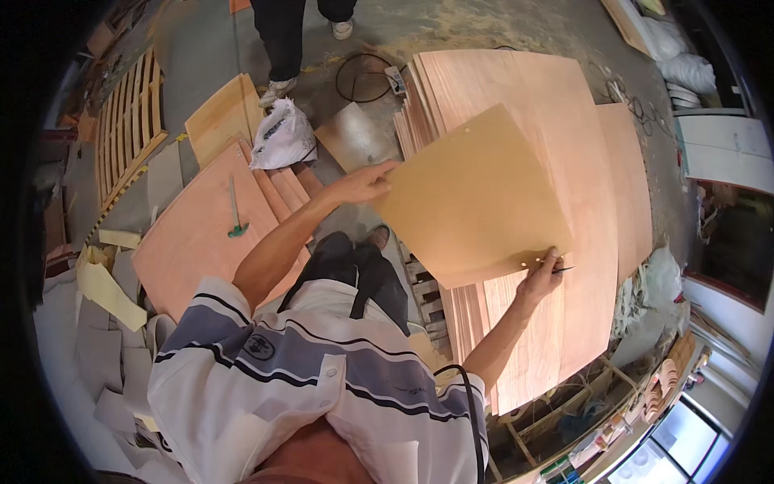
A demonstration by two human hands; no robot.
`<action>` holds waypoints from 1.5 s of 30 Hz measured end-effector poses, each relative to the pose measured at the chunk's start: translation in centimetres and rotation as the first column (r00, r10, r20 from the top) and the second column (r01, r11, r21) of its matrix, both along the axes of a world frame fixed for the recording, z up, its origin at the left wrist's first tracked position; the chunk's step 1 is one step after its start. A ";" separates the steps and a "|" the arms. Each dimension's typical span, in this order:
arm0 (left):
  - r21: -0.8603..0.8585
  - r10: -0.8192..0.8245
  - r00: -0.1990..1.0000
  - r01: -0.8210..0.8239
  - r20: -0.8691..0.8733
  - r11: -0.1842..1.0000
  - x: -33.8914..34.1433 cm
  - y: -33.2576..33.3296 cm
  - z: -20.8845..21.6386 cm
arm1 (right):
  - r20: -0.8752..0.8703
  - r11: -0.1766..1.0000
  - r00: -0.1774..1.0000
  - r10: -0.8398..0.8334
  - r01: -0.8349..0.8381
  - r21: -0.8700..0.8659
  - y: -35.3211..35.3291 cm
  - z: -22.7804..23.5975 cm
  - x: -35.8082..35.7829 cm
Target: Marking and hammering wooden panels for furniture assembly in a manufacturing environment.
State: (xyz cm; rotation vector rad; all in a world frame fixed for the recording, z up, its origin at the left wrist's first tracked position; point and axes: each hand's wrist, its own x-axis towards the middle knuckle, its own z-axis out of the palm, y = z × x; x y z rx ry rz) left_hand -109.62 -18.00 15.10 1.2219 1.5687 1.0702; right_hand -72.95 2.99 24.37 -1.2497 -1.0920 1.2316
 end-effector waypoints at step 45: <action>-0.317 0.783 0.619 -0.757 -0.065 0.572 -10.1 17.5 -14.1 | 0.425 0.777 0.808 0.408 -0.063 -0.626 5.9 -22.1 -16.1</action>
